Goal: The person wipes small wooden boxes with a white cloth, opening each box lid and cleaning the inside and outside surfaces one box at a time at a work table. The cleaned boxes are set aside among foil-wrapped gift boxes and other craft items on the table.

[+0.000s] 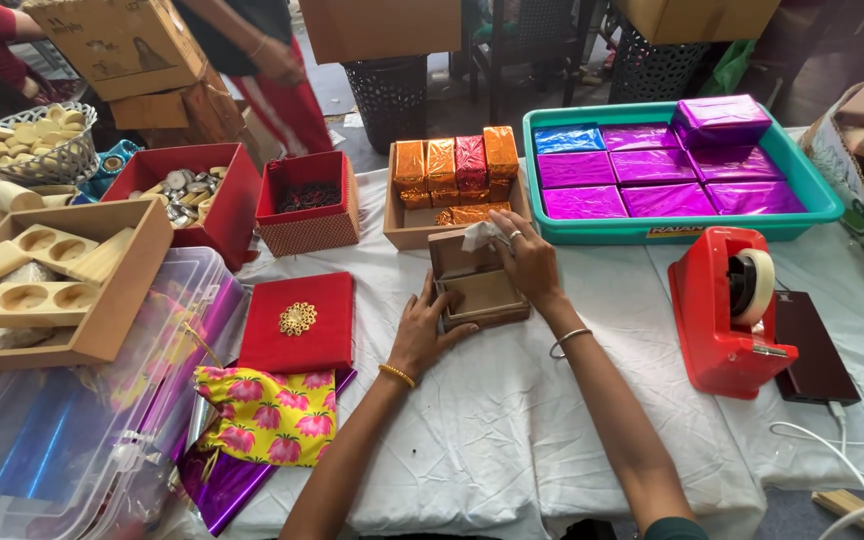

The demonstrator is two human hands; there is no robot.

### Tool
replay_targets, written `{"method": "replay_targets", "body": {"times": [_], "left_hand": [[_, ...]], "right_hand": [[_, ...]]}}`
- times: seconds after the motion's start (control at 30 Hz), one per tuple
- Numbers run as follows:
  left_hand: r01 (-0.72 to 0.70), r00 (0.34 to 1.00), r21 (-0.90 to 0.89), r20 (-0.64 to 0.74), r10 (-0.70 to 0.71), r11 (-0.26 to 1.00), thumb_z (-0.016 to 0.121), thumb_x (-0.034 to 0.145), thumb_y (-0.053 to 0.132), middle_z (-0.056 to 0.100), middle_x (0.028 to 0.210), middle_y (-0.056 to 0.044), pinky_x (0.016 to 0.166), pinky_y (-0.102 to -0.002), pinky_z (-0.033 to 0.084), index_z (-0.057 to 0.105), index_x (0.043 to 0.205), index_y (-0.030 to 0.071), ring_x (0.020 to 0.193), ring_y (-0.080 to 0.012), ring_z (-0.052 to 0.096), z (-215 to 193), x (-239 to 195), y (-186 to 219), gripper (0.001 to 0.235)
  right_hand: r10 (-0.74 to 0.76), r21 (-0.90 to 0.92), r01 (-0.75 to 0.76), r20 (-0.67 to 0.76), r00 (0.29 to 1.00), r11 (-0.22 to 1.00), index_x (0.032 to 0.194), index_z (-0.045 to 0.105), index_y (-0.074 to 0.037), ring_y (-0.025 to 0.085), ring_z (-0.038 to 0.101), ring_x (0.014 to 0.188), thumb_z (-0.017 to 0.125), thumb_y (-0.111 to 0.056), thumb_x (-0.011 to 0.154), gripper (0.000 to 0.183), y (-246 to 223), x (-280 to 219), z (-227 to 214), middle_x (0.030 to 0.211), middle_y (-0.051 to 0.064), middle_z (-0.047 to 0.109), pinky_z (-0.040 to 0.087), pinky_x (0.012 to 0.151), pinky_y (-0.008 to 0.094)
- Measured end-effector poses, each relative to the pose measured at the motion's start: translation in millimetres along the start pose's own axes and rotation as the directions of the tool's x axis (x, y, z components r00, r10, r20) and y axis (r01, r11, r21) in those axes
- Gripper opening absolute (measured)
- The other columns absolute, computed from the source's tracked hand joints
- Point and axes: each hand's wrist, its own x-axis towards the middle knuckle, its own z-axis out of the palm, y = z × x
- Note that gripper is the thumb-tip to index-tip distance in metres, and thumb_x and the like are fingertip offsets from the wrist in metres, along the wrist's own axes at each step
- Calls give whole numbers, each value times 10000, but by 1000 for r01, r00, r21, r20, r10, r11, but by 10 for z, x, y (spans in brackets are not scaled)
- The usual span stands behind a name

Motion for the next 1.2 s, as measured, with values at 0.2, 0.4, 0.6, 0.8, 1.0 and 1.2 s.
{"method": "replay_targets", "body": {"times": [0.2, 0.4, 0.6, 0.8, 1.0, 1.2], "left_hand": [[-1, 1000, 30, -5, 1, 1000, 790, 797, 592, 338, 1614, -301, 1046, -476, 461, 708, 1214, 151, 1145, -461, 621, -9, -11, 28, 613], [8, 1000, 58, 4, -8, 998, 801, 760, 591, 324, 1624, -301, 1003, -468, 488, 701, 1163, 138, 1062, -457, 628, -9, -26, 40, 614], [-90, 994, 79, -49, 94, 993, 826, 780, 599, 298, 1608, -316, 1045, -495, 456, 688, 1177, 145, 1146, -452, 637, 15, -27, -1, 619], [8, 1000, 59, 16, -9, 998, 817, 755, 588, 295, 1639, -294, 1029, -466, 477, 685, 1185, 138, 1094, -462, 621, -34, -29, 71, 636], [-84, 994, 87, -56, 89, 993, 806, 784, 621, 291, 1610, -330, 1063, -501, 445, 683, 1193, 128, 1191, -464, 618, 77, -38, -56, 652], [-18, 1000, 76, -1, 18, 997, 764, 784, 644, 301, 1612, -349, 1091, -501, 422, 684, 1219, 112, 1229, -459, 587, 12, -24, 28, 693]], "right_hand": [[365, 97, -375, 104, 925, 922, 1286, 716, -68, 344, 743, 1011, 747, -287, 993, 367, 369, -230, 133, 1124, 191, 739, 586, 848, 433], [91, -59, -93, -43, 995, 994, 1117, 739, -14, 334, 725, 947, 797, -253, 872, 348, 371, -258, 60, 1103, 162, 740, 572, 796, 410], [235, 0, -237, 118, 965, 972, 1049, 761, 4, 304, 713, 827, 811, -284, 881, 337, 527, -301, 114, 981, 150, 731, 558, 743, 414], [223, -79, -216, 103, 969, 973, 1034, 756, 6, 334, 714, 828, 804, -341, 885, 381, 548, -346, 150, 948, 172, 738, 559, 736, 438], [190, -128, -178, 91, 978, 976, 1048, 741, 25, 369, 714, 812, 775, -343, 918, 392, 607, -401, 217, 911, 208, 728, 557, 710, 461], [285, -206, -251, 156, 946, 946, 1039, 733, 33, 369, 704, 818, 759, -358, 953, 401, 507, -393, 204, 904, 208, 718, 550, 716, 468]]}}
